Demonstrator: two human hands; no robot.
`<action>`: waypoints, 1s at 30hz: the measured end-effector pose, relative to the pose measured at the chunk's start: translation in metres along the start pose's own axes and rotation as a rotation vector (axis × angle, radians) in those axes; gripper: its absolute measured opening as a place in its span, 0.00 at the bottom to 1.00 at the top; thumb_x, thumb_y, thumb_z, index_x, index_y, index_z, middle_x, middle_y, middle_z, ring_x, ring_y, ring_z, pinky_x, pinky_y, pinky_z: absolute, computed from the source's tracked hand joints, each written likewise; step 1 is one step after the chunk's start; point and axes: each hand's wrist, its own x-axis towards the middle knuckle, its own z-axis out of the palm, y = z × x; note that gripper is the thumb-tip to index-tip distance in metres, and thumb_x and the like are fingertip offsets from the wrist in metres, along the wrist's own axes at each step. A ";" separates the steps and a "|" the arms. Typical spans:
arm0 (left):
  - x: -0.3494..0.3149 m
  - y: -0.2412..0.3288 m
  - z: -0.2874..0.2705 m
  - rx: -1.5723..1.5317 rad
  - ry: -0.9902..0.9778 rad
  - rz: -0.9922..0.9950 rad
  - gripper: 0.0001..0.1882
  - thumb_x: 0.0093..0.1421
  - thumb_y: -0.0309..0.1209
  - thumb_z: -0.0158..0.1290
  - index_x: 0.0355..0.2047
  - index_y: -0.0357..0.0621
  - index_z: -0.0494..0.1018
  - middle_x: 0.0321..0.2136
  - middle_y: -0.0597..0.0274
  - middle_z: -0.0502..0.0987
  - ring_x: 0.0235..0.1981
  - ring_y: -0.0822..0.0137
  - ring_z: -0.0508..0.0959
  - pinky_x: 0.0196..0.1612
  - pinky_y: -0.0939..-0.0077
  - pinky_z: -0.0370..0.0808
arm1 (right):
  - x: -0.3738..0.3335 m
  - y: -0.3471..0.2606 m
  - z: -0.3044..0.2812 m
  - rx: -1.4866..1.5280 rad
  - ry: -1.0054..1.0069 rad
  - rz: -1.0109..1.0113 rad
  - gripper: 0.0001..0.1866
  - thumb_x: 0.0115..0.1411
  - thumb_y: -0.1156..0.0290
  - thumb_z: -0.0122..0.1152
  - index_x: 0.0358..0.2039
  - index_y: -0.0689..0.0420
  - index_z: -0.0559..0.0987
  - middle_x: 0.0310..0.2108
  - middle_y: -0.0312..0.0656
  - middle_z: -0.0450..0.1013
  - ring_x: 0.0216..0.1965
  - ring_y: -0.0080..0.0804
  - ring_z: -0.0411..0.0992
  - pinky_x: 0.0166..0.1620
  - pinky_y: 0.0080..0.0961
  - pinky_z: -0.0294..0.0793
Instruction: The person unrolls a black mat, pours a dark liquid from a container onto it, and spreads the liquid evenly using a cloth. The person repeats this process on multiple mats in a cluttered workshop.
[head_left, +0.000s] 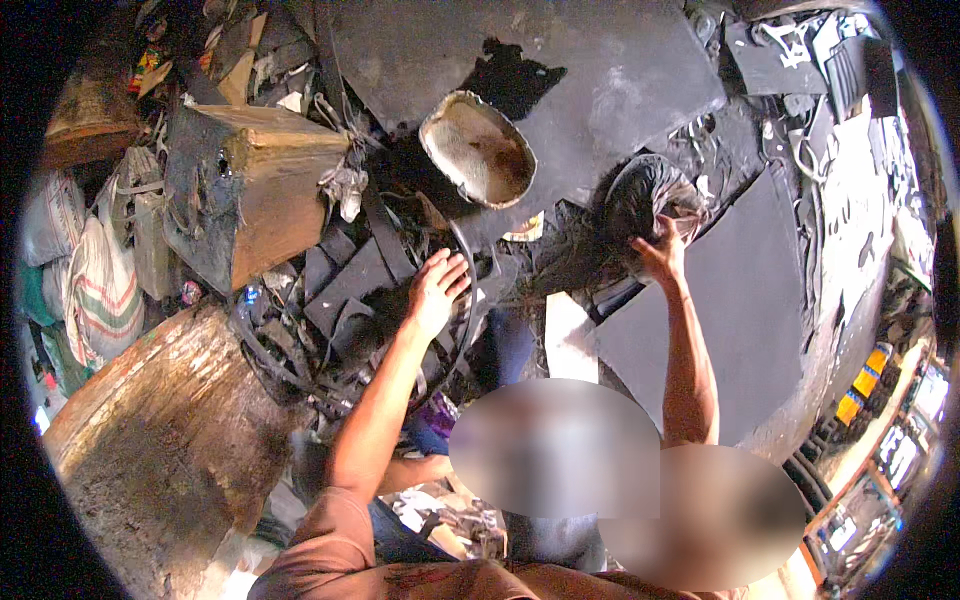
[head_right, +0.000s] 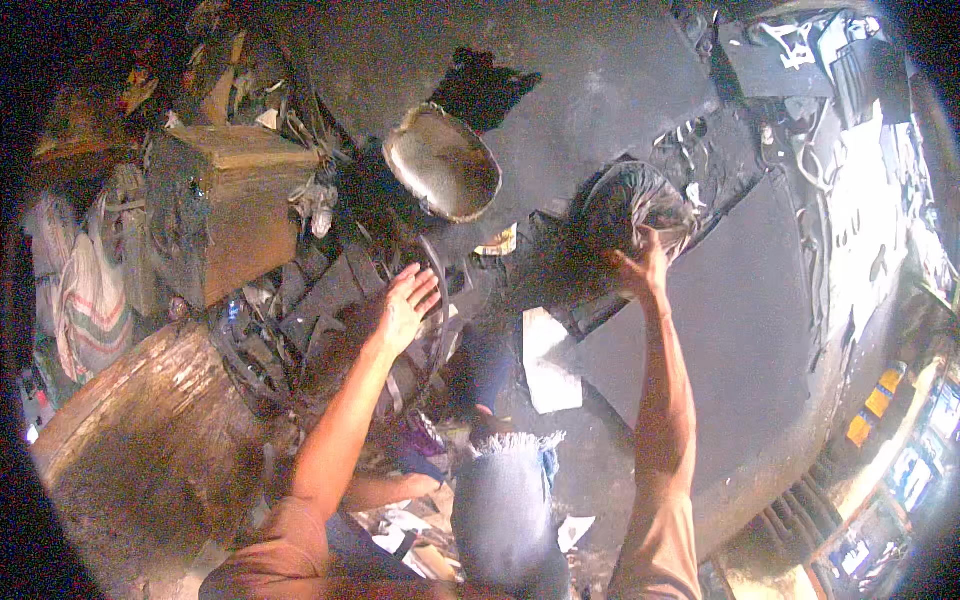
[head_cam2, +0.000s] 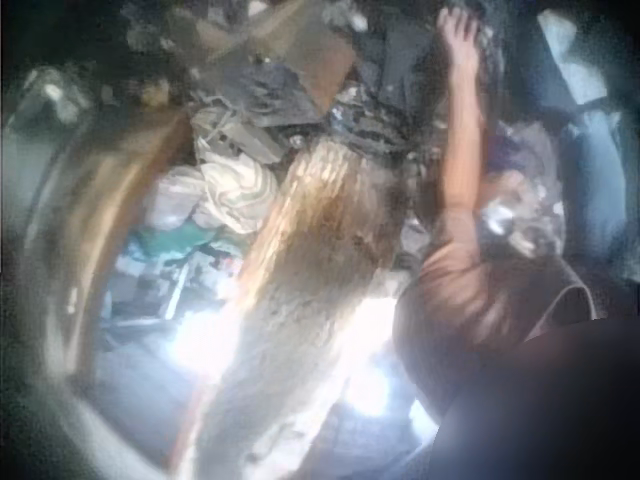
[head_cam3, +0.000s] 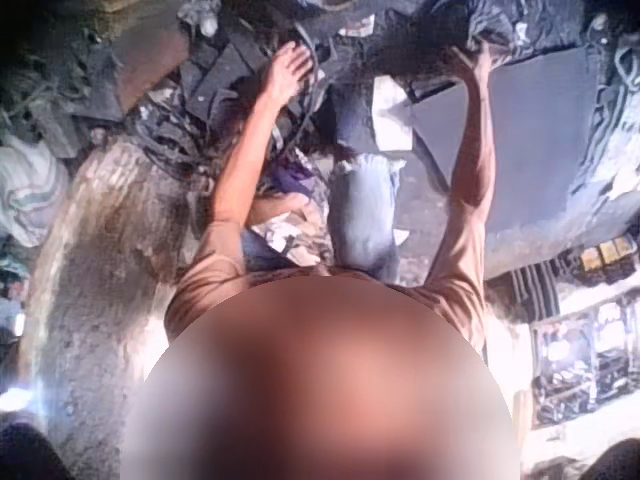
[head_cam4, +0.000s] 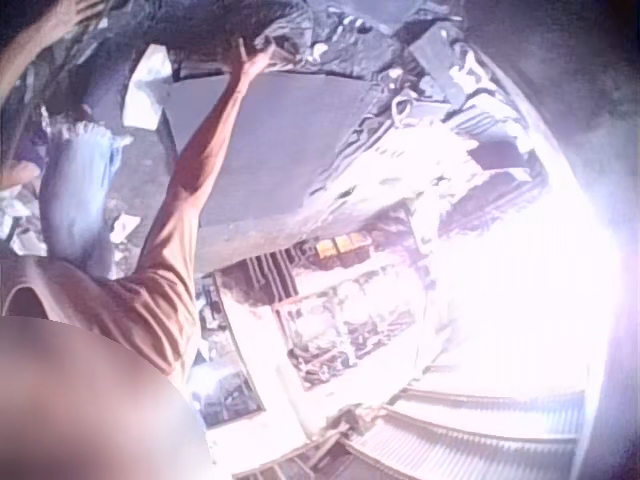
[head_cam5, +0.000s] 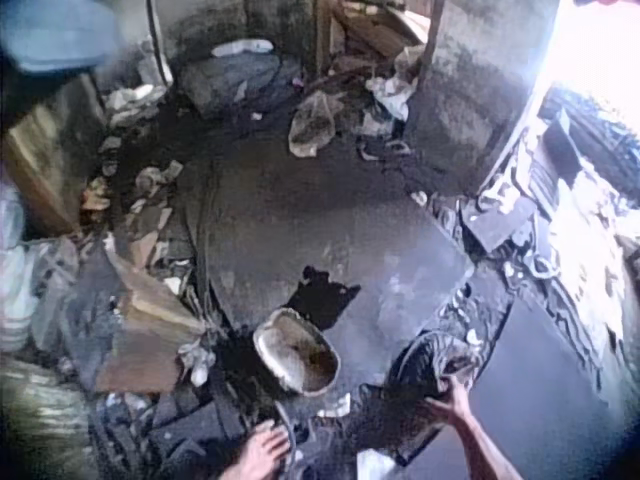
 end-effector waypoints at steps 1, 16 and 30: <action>0.000 -0.002 0.002 -0.024 0.039 0.033 0.26 0.67 0.35 0.51 0.64 0.42 0.62 0.53 0.53 0.77 0.53 0.60 0.77 0.55 0.59 0.76 | -0.001 -0.016 -0.011 0.053 -0.030 0.083 0.34 0.50 0.74 0.72 0.57 0.65 0.70 0.42 0.47 0.79 0.41 0.33 0.75 0.46 0.28 0.76; 0.048 -0.033 0.180 -0.491 -0.066 0.220 0.53 0.60 0.47 0.62 0.73 0.51 0.38 0.74 0.59 0.45 0.72 0.56 0.52 0.70 0.50 0.59 | -0.354 -0.067 -0.186 0.773 0.533 0.810 0.19 0.59 0.64 0.62 0.49 0.54 0.73 0.43 0.35 0.71 0.43 0.29 0.71 0.42 0.29 0.74; 0.002 -0.039 0.155 -0.501 0.019 0.299 0.24 0.53 0.21 0.61 0.49 0.34 0.66 0.49 0.52 0.67 0.51 0.56 0.71 0.57 0.62 0.79 | -0.661 0.080 -0.156 1.288 0.700 1.239 0.15 0.54 0.62 0.60 0.36 0.59 0.74 0.38 0.44 0.73 0.39 0.44 0.75 0.42 0.44 0.77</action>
